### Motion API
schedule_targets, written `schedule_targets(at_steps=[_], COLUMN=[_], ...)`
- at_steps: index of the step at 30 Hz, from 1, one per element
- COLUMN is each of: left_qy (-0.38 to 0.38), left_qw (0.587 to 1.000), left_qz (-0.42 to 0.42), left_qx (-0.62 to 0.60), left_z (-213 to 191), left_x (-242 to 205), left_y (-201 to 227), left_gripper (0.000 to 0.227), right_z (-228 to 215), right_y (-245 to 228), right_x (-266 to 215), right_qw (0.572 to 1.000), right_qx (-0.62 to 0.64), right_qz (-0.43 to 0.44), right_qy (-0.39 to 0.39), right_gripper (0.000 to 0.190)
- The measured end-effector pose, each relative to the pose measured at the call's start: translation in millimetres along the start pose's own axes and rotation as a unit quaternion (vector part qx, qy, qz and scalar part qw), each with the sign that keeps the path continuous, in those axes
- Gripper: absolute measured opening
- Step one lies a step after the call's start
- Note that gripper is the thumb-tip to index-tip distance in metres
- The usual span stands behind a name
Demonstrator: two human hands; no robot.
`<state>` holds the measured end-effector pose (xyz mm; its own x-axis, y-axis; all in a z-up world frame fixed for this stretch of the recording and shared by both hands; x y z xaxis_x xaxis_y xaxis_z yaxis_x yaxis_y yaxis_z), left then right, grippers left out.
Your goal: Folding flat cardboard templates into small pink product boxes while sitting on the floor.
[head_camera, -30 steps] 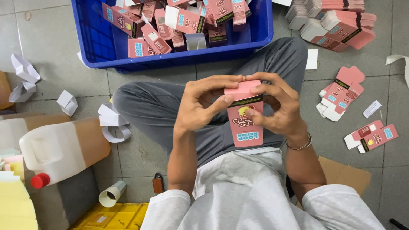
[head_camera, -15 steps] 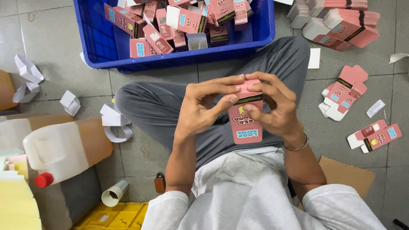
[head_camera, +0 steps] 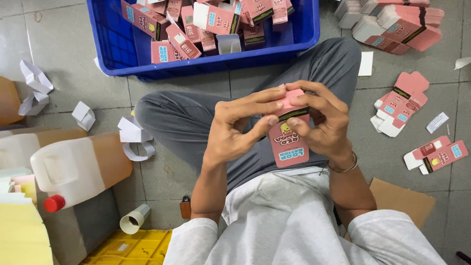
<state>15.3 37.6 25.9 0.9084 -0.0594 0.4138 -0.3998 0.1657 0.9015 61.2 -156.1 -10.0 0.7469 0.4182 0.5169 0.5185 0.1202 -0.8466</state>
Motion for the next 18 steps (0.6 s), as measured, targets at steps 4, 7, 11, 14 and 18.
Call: schedule_targets(at_steps=[4,7,11,14,18], left_qy=[-0.01,-0.028,-0.05,-0.054,-0.037], left_qw=[1.0,0.999,0.996,0.994,0.989], left_qz=[0.013,0.034,0.047,0.059,0.079], left_qx=[0.004,0.029,0.049,0.074,0.117], left_z=[-1,-5,-8,-7,-2], left_x=[0,0,-1,0,-6], left_y=[3,5,6,11,10], left_gripper=[0.021,0.022,0.023,0.023,0.022], right_z=[0,0,0,0,1], right_y=[5,11,10,13,15], right_x=[-4,-7,-9,-10,-11], right_qw=[1.0,1.0,1.0,1.0,1.0], right_qx=[0.009,0.016,0.021,0.025,0.031], right_qz=[0.002,-0.005,-0.005,-0.003,-0.004], right_qy=[0.001,0.002,-0.001,0.0,0.003], right_gripper=[0.027,0.026,0.025,0.024,0.022])
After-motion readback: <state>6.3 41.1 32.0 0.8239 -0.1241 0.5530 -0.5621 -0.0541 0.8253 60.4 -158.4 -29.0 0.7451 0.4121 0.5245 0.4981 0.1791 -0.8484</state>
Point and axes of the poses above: each hand's wrist, its own x-axis towards the middle knuckle, its own z-axis out of the palm, y = z × x, the point moved 1 cm from there along x, towards the middle knuckle, and after that the axes turned 3 degrees about -y, right-handed, at the moved point
